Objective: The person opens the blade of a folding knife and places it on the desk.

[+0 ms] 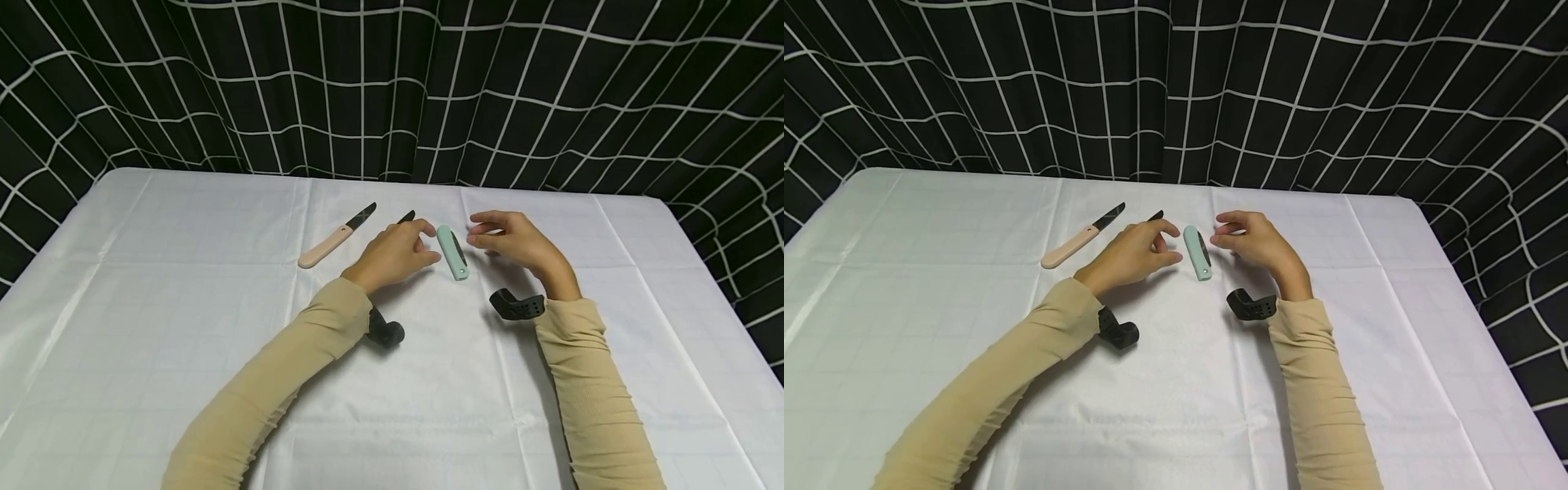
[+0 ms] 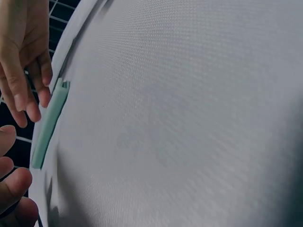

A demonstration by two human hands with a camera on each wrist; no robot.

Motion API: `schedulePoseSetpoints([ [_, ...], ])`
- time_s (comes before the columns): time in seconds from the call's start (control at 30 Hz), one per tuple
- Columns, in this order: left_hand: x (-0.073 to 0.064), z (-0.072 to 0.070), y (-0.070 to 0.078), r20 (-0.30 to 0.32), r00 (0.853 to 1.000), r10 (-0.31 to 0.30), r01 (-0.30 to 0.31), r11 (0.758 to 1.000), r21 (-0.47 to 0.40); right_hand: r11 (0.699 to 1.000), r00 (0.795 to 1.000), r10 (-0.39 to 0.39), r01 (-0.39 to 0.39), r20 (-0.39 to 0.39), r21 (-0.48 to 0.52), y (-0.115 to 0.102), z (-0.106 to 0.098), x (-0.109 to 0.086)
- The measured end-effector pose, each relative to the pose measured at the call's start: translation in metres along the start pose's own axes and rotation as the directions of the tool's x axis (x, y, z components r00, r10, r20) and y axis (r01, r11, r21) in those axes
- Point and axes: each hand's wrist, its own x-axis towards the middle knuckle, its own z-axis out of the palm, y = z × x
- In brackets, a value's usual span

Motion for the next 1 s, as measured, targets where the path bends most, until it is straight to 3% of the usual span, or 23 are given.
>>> schedulePoseSetpoints([
  [0.23, 0.008, 0.006, 0.001, 0.006, 1.000, -0.005, 0.005, 0.999, 0.032, 1.000, 1.000, -0.020, 0.020, -0.015, -0.006, -0.001, 0.007, 0.004],
  [0.5, 0.014, 0.012, 0.003, 0.015, 0.998, -0.059, 0.057, 0.992, 0.109, 0.996, 0.999, -0.026, 0.024, -0.025, -0.088, -0.005, 0.015, 0.006],
  [0.7, 0.016, 0.017, 0.006, 0.013, 0.999, -0.047, 0.045, 0.989, 0.140, 0.993, 0.999, -0.030, 0.027, -0.020, -0.119, -0.006, 0.017, 0.007],
  [1.0, 0.014, 0.022, 0.008, -0.007, 0.998, -0.063, 0.063, 0.988, 0.143, 1.000, 1.000, -0.006, 0.006, -0.004, 0.000, -0.006, 0.019, 0.007],
])
